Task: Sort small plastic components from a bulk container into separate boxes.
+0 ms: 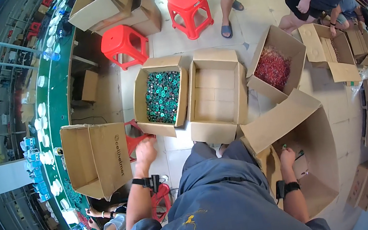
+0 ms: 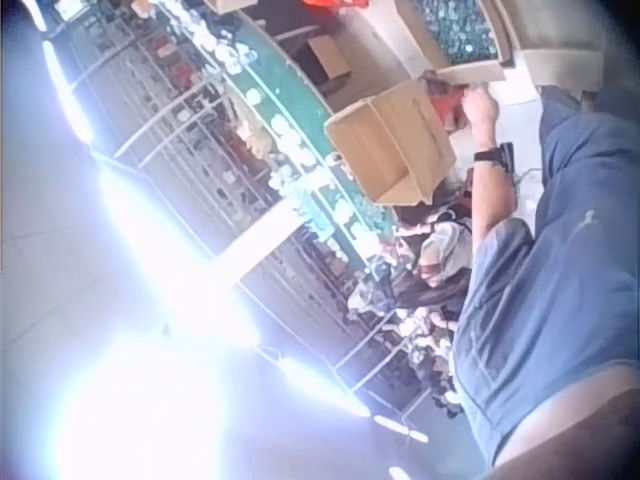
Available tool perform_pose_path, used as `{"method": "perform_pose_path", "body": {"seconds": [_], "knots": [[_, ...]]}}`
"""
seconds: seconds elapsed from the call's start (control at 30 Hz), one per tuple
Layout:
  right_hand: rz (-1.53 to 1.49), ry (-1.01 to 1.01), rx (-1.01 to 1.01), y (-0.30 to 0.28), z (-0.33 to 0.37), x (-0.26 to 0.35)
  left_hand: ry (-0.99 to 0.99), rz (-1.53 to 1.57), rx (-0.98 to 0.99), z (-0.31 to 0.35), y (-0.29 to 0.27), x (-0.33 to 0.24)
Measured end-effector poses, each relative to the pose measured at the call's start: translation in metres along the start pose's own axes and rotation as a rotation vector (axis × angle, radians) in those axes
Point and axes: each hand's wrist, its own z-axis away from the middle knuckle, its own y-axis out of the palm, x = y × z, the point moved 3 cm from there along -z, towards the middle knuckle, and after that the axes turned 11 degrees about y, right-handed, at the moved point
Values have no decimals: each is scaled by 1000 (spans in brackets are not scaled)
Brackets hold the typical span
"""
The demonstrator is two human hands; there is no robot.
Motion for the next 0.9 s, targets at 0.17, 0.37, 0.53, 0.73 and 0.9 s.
{"method": "perform_pose_path", "body": {"seconds": [0.17,0.37,0.53,0.73,0.9], "knots": [[42,-545,361,-117,156,129,351,271,-47,-56,-102,-74],[257,-1239,346,-122,307,252,801,835,-78,-78,-162,-179],[380,-1462,143,-131,365,269,976,899,-108,-66,-187,-195],[461,-1573,109,-107,385,253,946,844,19,-44,-167,-179],[403,-1607,29,-108,392,247,952,866,105,-41,-159,-170]]}}
